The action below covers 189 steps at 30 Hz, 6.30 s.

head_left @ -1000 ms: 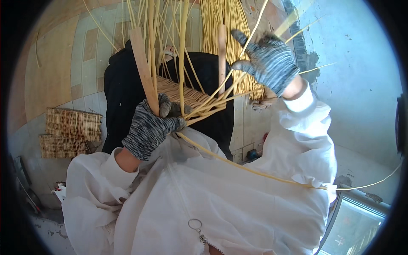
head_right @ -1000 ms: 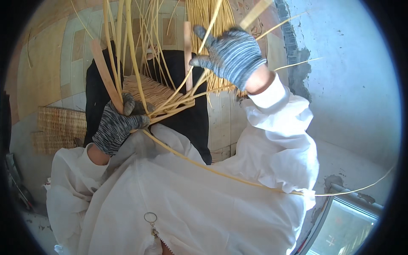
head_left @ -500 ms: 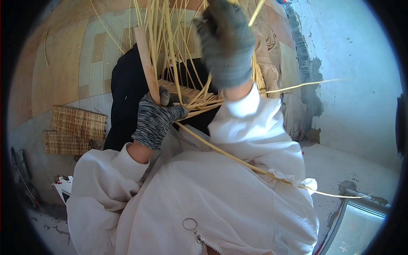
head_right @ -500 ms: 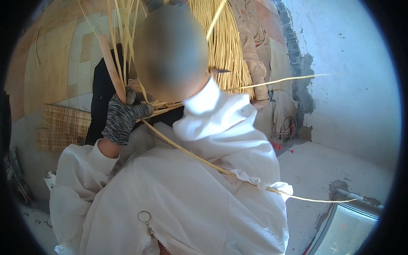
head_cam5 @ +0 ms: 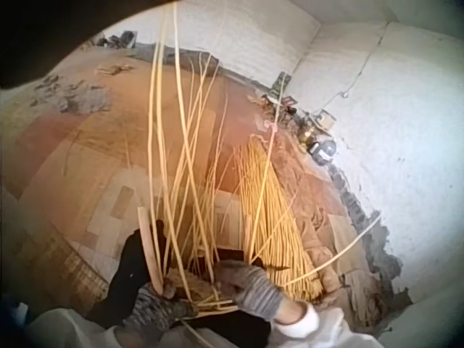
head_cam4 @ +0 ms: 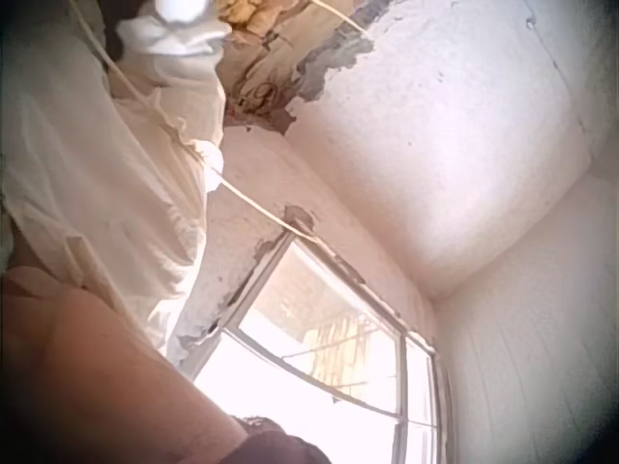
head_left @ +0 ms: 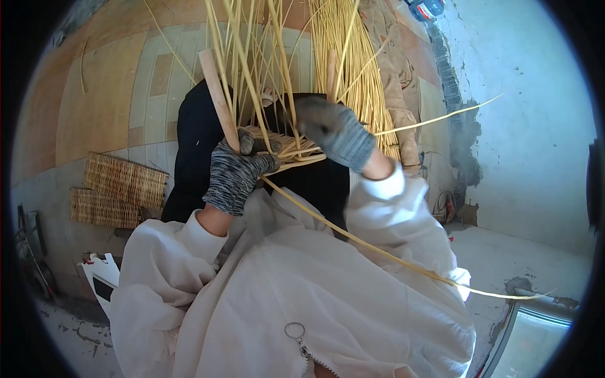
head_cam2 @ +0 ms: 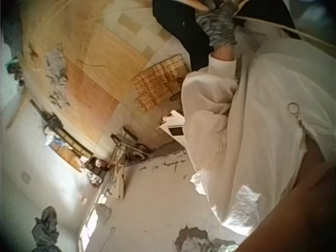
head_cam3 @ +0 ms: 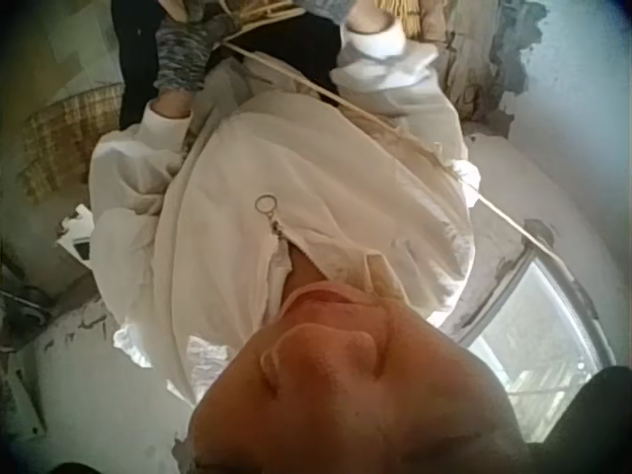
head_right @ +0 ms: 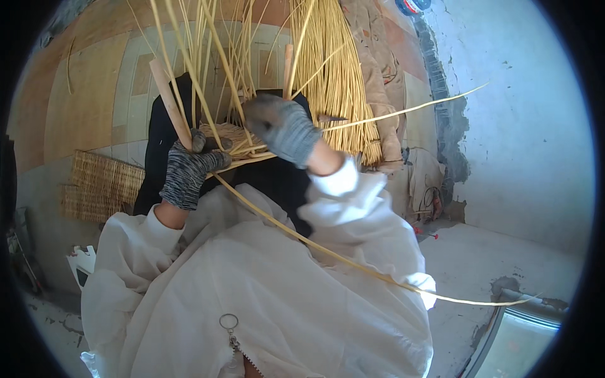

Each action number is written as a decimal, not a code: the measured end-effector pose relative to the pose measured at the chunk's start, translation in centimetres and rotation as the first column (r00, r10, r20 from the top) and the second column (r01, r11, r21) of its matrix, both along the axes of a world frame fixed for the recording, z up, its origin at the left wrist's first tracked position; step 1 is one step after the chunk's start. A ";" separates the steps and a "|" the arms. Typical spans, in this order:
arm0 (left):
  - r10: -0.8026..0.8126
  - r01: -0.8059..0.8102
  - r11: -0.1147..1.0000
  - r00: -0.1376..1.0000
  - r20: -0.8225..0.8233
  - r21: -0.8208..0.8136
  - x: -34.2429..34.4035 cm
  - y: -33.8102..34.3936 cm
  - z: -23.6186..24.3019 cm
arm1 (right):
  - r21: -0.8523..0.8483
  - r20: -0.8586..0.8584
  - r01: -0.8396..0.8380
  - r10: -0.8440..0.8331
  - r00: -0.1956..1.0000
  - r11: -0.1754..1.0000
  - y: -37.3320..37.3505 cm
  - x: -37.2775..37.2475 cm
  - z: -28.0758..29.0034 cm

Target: The person sits on the floor and weaves a rectangular basket using thin, flexible reeds. They interlace the reeds through a vertical frame structure, occasionally using a wooden stick to tighten the weave and adjust the alignment of the strands.

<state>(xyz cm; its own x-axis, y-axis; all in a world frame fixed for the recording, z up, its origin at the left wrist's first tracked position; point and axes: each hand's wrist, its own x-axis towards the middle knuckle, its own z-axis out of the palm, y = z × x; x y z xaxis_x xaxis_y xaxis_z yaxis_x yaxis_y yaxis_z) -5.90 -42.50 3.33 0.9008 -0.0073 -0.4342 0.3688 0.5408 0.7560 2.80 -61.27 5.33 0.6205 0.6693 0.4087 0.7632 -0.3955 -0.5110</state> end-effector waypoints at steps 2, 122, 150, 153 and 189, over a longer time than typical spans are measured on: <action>-0.042 0.048 0.995 0.997 -0.065 0.087 0.3 -0.1 1.1 | -0.227 -0.047 -0.143 0.136 0.990 0.963 -1.4 0.4 0.5; -0.834 -0.624 -0.138 0.492 0.250 0.769 -2.5 -4.1 -1.0 | -0.339 -0.345 0.476 -0.578 0.740 0.812 -2.5 -6.8 2.2; -0.596 0.226 0.095 0.793 -0.127 0.969 0.6 -7.1 4.2 | -0.489 -0.054 0.407 -0.492 0.869 0.772 -3.2 -11.9 1.2; -0.623 0.171 0.021 0.773 -0.121 0.985 0.6 -7.2 4.5 | -0.489 0.002 0.451 -0.516 0.856 0.747 -3.2 -12.1 0.9; -0.618 0.215 0.114 0.780 -0.100 0.970 -1.0 -5.5 5.4 | -0.090 0.132 0.348 -0.335 0.933 0.933 -6.0 -14.7 -3.4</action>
